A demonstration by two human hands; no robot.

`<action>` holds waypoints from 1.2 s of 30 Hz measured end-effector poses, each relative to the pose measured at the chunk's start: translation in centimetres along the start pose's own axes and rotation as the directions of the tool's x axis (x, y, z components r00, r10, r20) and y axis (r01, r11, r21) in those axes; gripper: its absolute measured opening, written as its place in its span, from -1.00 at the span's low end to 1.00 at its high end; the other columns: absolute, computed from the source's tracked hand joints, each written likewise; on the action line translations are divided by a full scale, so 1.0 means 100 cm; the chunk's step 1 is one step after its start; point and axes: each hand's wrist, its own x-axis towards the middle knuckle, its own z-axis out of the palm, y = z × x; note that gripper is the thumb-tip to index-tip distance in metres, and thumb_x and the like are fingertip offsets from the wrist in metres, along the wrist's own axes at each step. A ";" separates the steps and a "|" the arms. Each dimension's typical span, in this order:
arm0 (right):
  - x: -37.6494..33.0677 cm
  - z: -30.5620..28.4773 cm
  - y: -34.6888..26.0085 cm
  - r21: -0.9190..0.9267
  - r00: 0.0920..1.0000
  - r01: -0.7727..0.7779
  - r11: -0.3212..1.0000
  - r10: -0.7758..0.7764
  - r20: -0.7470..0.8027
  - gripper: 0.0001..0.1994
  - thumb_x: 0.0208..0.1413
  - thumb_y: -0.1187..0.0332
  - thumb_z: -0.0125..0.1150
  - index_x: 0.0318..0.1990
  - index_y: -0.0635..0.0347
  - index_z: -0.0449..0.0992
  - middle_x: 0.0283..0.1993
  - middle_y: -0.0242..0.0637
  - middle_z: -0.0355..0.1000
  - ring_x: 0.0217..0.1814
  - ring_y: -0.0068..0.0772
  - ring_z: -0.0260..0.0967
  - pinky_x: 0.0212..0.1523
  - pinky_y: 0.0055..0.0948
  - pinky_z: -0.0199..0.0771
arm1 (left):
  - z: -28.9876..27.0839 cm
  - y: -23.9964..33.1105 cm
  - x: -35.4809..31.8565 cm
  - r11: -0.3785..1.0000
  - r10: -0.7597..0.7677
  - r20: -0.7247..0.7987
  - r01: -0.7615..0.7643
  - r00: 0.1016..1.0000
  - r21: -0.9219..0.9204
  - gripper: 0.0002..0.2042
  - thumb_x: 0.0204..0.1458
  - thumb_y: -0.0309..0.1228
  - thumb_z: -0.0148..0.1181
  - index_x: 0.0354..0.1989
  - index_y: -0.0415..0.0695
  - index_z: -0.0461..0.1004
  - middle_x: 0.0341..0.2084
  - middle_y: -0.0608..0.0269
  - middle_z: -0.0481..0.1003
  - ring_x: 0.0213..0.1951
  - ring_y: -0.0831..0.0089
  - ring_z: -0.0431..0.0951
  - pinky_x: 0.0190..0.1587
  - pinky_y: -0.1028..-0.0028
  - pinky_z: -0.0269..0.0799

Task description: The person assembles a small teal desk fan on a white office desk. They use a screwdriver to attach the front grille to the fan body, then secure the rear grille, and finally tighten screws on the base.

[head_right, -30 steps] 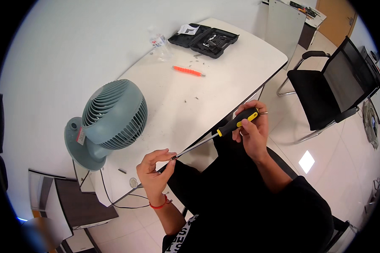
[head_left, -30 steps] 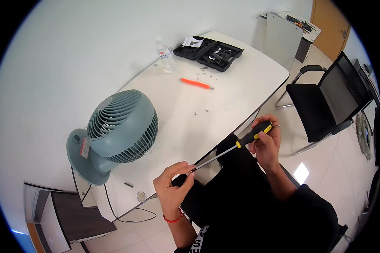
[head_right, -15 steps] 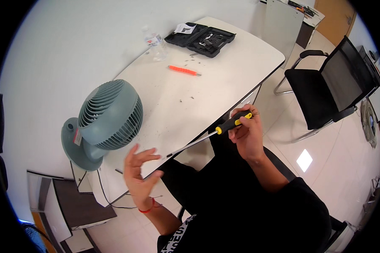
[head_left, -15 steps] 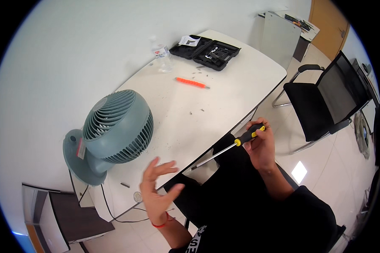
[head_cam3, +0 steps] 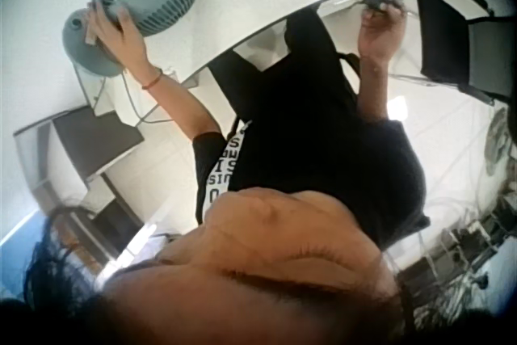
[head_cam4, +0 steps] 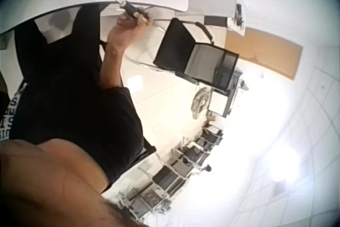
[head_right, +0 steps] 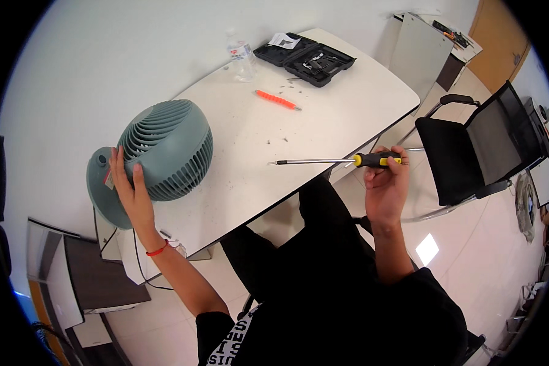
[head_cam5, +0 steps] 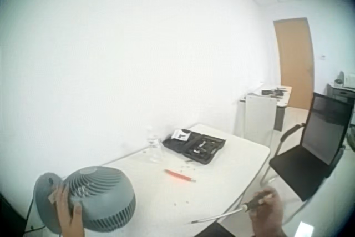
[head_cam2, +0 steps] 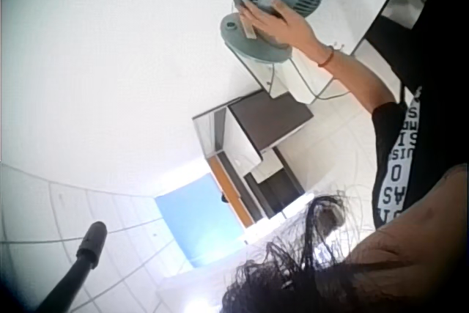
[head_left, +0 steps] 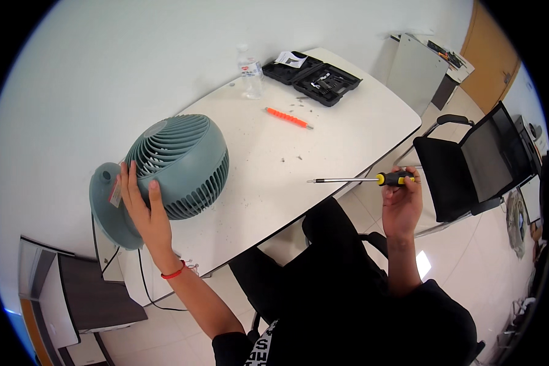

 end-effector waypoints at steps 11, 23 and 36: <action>-0.004 0.055 0.020 -0.051 0.985 0.078 0.996 -0.069 0.160 -0.67 0.29 0.45 0.05 0.17 0.13 0.21 0.07 -0.04 0.34 -0.43 -0.46 0.41 -0.50 -0.55 0.35 | 0.001 0.001 -0.037 0.998 -0.020 -0.118 0.012 0.993 -0.069 -0.50 0.23 -0.24 0.23 0.28 -0.21 0.37 0.41 -0.02 0.22 0.53 -0.08 -0.03 0.49 -0.01 -0.15; -0.028 0.140 0.037 -0.015 0.824 0.269 0.963 -0.222 0.521 -0.47 0.16 0.53 0.26 0.19 0.13 0.10 0.09 0.04 0.24 -0.44 -0.41 0.52 -0.49 -0.56 0.60 | -0.008 0.011 -0.094 0.993 -0.044 -0.186 0.023 0.982 -0.113 -0.43 0.00 -0.34 0.39 0.23 -0.10 0.37 0.45 0.07 0.18 0.54 -0.11 -0.10 0.49 -0.10 -0.19; -0.034 0.165 0.023 -0.109 0.531 0.627 0.771 -0.321 0.784 -0.40 -0.03 0.58 0.30 0.13 0.11 0.11 0.00 0.13 0.27 -0.39 -0.42 0.51 -0.38 -0.52 0.68 | -0.007 0.007 -0.123 0.986 -0.047 -0.229 0.007 0.972 -0.169 -0.41 -0.11 -0.36 0.47 0.17 0.01 0.42 0.41 0.07 0.20 0.53 -0.17 -0.08 0.48 -0.14 -0.15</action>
